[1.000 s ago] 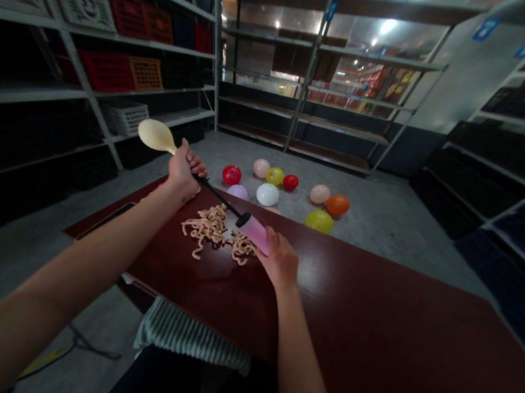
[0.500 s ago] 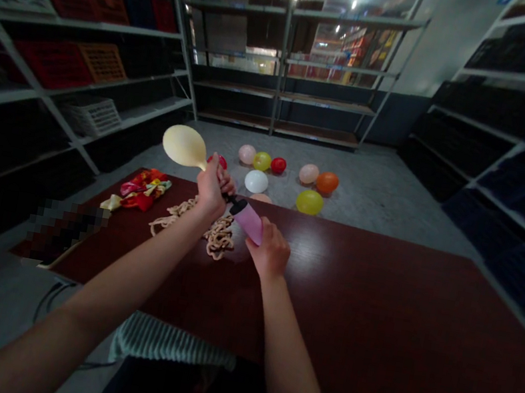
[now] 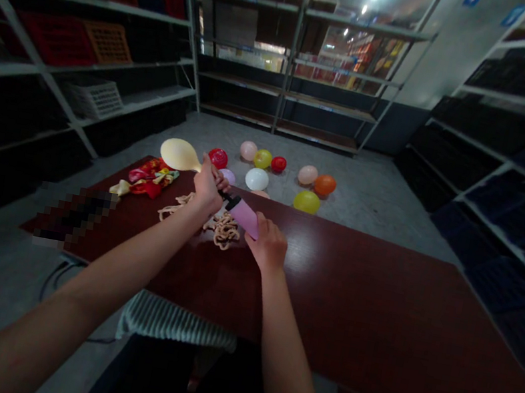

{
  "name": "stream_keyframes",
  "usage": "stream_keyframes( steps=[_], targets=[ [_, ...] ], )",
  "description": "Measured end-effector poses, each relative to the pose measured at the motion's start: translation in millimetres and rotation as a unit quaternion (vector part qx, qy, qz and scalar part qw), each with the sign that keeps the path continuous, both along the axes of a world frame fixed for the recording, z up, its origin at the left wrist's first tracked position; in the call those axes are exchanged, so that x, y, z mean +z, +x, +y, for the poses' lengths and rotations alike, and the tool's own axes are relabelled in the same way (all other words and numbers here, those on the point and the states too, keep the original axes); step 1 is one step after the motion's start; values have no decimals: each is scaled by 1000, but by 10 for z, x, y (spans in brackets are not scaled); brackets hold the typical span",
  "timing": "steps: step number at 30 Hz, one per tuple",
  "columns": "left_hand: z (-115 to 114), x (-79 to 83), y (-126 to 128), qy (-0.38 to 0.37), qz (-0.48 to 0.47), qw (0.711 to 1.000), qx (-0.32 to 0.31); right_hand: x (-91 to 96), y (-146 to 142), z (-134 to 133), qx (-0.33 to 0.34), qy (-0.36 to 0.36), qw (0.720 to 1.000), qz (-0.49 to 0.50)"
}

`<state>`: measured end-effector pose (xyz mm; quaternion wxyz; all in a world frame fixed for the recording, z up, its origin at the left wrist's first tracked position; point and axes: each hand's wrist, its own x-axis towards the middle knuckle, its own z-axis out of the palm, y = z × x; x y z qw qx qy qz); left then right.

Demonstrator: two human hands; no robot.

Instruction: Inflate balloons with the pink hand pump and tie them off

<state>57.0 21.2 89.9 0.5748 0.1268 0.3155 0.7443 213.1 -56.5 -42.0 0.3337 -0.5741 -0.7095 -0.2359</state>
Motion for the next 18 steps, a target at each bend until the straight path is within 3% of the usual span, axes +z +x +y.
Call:
stream_keyframes(
  steps=[7, 12, 15, 18],
  targets=[
    [149, 93, -750, -60, -50, 997, 28, 9, -23, -45, 29, 11, 997, -66],
    [204, 221, -1261, -54, -55, 996, 48, 10, -67, -33, 65, 25, 994, -85],
    [170, 266, -1330, -39, -44, 997, 52, 18, -80, -32, 80, 28, 993, -86],
    [143, 252, -1230, -12, -31, 998, 52, 12, -55, -30, 77, 41, 994, -70]
  ],
)
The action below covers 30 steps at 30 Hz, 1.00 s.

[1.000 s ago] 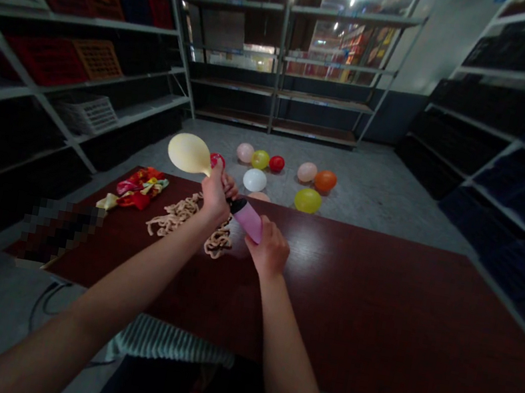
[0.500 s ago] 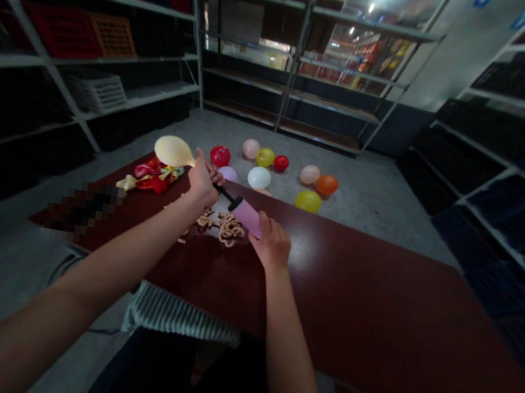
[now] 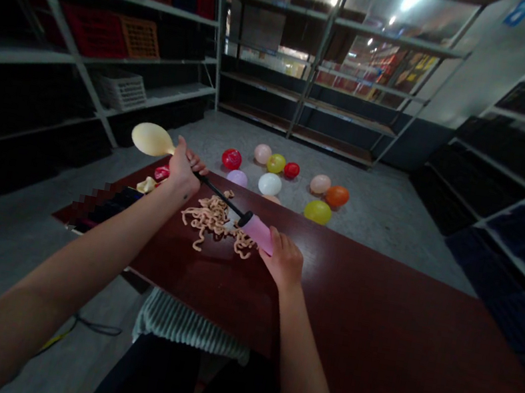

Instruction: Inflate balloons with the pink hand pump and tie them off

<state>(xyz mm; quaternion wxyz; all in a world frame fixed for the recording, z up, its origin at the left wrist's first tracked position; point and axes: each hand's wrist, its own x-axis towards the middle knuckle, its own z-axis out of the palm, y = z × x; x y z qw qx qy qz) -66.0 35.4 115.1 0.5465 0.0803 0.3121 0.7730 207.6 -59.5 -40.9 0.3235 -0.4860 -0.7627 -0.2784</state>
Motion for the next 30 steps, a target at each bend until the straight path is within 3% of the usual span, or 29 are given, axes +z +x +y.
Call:
stream_keyframes(
  steps=[9, 15, 18, 23, 30],
  targets=[
    [67, -119, 582, 41, 22, 999, -11, -67, 53, 70, -30, -33, 997, 59],
    [-96, -385, 1176, 54, 54, 995, -68, -96, 67, 86, -45, -59, 994, 85],
    [-172, -467, 1330, 52, 53, 994, -76, -96, 68, 96, -49, -59, 993, 87],
    [-210, -421, 1260, 25, 42, 997, -60, -74, 38, 108, -37, -49, 995, 79],
    [-251, -317, 891, 33, 18, 999, -32, -32, 14, 71, -12, -49, 998, 49]
  ],
)
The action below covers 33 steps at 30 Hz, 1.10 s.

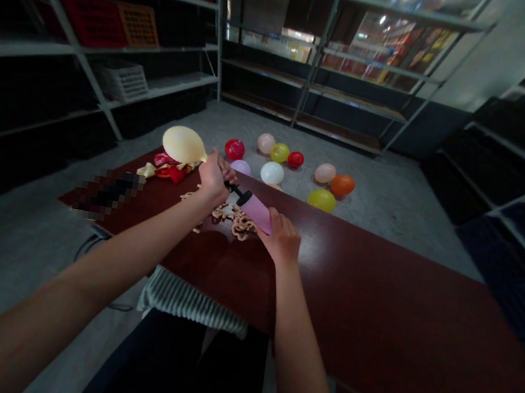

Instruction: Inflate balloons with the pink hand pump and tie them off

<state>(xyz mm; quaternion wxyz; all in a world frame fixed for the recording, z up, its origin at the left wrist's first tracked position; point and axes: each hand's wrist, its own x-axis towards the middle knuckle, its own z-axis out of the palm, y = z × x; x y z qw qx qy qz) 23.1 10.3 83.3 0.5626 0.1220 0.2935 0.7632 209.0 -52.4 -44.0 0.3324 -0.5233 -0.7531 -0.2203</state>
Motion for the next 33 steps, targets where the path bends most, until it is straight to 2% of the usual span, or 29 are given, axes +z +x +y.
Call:
stream_keyframes(
  steps=[9, 13, 19, 23, 30, 33],
  targets=[
    [16, 326, -883, -5, -19, 998, 56, 46, -26, -48, 26, 28, 999, -37],
    [60, 360, -970, 1, -16, 998, 55, 25, -28, -29, 33, 43, 998, -38],
    [240, 309, -652, 16, -24, 998, 63, -49, 51, 6, -4, 50, 999, 8],
    [322, 229, -367, 34, -8, 999, 35, -70, 56, 15, -21, 28, 999, 21],
    [215, -196, 345, 9, 7, 999, -44, -83, 67, 14, -72, -26, 997, 32],
    [178, -304, 455, 1, -13, 998, -68, -77, 85, 12, -89, -53, 994, 24]
  ],
)
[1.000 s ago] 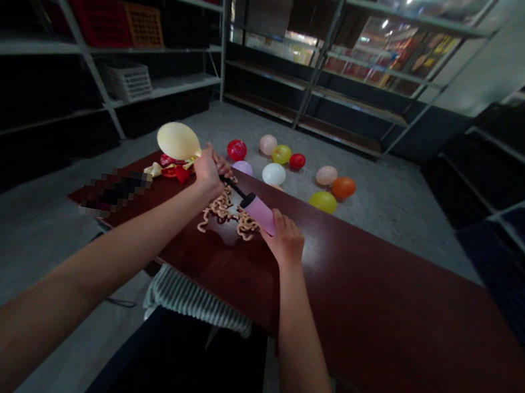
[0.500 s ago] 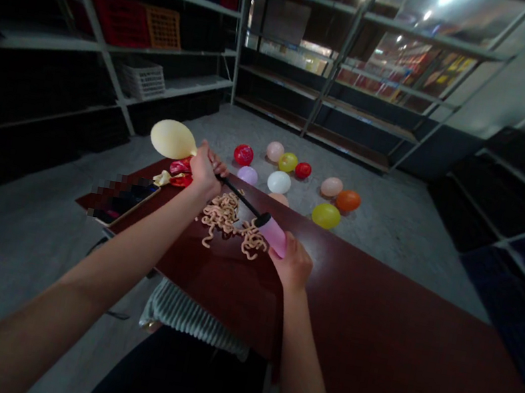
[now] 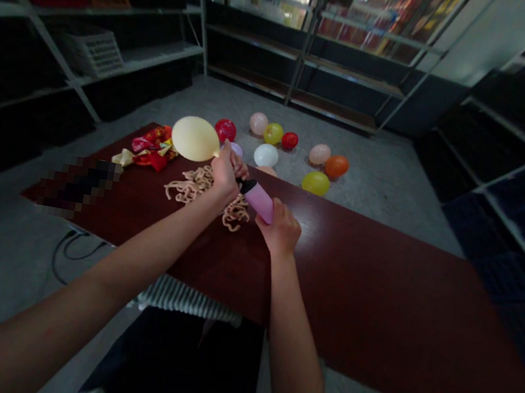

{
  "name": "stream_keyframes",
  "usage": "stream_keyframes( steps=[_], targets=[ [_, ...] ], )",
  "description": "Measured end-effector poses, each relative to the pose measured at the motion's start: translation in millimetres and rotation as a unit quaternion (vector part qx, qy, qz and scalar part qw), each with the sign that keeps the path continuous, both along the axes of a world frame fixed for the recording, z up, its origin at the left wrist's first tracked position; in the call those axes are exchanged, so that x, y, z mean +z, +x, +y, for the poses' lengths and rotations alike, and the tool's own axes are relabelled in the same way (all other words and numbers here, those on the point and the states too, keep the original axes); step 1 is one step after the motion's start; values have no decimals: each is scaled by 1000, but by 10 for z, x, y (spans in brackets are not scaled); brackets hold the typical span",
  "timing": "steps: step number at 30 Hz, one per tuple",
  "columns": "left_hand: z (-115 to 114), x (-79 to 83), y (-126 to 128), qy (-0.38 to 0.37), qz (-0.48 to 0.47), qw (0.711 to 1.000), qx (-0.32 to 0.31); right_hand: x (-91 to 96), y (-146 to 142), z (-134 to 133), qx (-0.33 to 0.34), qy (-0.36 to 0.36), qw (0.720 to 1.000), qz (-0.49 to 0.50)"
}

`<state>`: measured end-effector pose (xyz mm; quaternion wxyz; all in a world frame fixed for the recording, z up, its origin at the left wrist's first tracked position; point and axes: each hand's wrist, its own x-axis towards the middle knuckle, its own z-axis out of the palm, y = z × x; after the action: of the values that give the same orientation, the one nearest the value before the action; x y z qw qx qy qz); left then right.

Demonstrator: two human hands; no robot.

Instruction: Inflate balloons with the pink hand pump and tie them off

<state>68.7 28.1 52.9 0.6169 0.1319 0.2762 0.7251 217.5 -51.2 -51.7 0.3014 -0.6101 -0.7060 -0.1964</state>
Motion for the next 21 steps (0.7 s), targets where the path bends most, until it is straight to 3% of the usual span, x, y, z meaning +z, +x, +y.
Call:
stream_keyframes(
  steps=[13, 17, 21],
  targets=[
    [-70, 3, -648, -30, -24, 999, 33, 68, -122, -68, 49, 5, 996, -70],
    [-23, 148, -968, -41, -25, 998, 42, 77, -113, -82, 62, 10, 995, -74],
    [62, 402, -1341, -41, -21, 997, 65, 73, -138, -70, 74, 24, 994, -73]
  ],
)
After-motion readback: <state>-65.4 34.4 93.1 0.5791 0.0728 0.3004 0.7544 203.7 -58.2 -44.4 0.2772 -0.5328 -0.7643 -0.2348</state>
